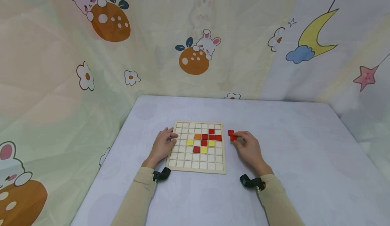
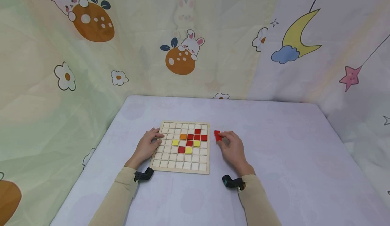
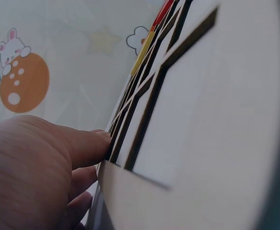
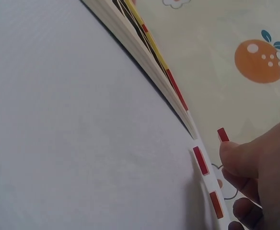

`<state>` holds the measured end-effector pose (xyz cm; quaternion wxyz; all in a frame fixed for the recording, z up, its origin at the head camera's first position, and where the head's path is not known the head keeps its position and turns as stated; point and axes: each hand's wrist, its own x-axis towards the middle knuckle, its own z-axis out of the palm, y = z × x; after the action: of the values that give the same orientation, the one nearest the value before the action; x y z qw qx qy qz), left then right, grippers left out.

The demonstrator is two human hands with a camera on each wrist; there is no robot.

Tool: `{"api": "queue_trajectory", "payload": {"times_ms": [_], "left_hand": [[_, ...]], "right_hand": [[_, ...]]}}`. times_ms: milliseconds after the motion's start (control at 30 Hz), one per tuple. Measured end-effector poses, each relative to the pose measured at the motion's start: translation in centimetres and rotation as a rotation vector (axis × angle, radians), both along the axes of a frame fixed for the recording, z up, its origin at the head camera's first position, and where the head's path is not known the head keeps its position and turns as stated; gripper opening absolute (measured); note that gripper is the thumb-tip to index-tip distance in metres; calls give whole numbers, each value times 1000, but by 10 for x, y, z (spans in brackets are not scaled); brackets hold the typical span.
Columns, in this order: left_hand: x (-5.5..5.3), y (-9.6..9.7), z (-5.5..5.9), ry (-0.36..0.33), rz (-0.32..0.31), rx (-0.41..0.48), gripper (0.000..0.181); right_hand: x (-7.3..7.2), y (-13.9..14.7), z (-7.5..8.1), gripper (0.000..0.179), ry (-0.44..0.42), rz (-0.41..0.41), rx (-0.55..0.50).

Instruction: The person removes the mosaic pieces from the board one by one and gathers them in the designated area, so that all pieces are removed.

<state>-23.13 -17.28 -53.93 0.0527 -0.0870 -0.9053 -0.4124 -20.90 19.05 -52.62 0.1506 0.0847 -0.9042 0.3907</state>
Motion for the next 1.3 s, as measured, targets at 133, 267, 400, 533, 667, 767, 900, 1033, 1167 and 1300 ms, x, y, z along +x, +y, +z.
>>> {"api": "queue_trajectory", "payload": {"times_ms": [133, 267, 400, 533, 667, 767, 900, 1033, 1167, 1300], "left_hand": [[0, 1, 2, 16, -7, 8, 18], [0, 0, 1, 17, -11, 16, 18], [1, 0, 2, 4, -8, 13, 19], [2, 1, 3, 10, -7, 15, 18], [2, 1, 3, 17, -6, 20, 18], [1, 1, 3, 14, -7, 14, 18], [0, 1, 2, 3, -4, 3, 18], [0, 1, 1, 7, -4, 6, 18], [1, 1, 1, 13, -5, 13, 18], [1, 1, 1, 20, -4, 14, 18]], "right_hand": [[-2, 4, 0, 29, 2, -20, -11], [-2, 8, -1, 31, -26, -49, -12], [-2, 12, -3, 32, -34, -69, -3], [-3, 17, -3, 30, -22, -83, 9], [-5, 23, -4, 30, 0, -96, -1], [-7, 27, -5, 31, 7, -111, 0], [-8, 31, -5, 30, -1, -130, -1], [-6, 34, -2, 30, -17, -152, -20], [-6, 36, -1, 31, -45, -194, -17], [-6, 37, -1, 32, -62, -226, -12]]}}
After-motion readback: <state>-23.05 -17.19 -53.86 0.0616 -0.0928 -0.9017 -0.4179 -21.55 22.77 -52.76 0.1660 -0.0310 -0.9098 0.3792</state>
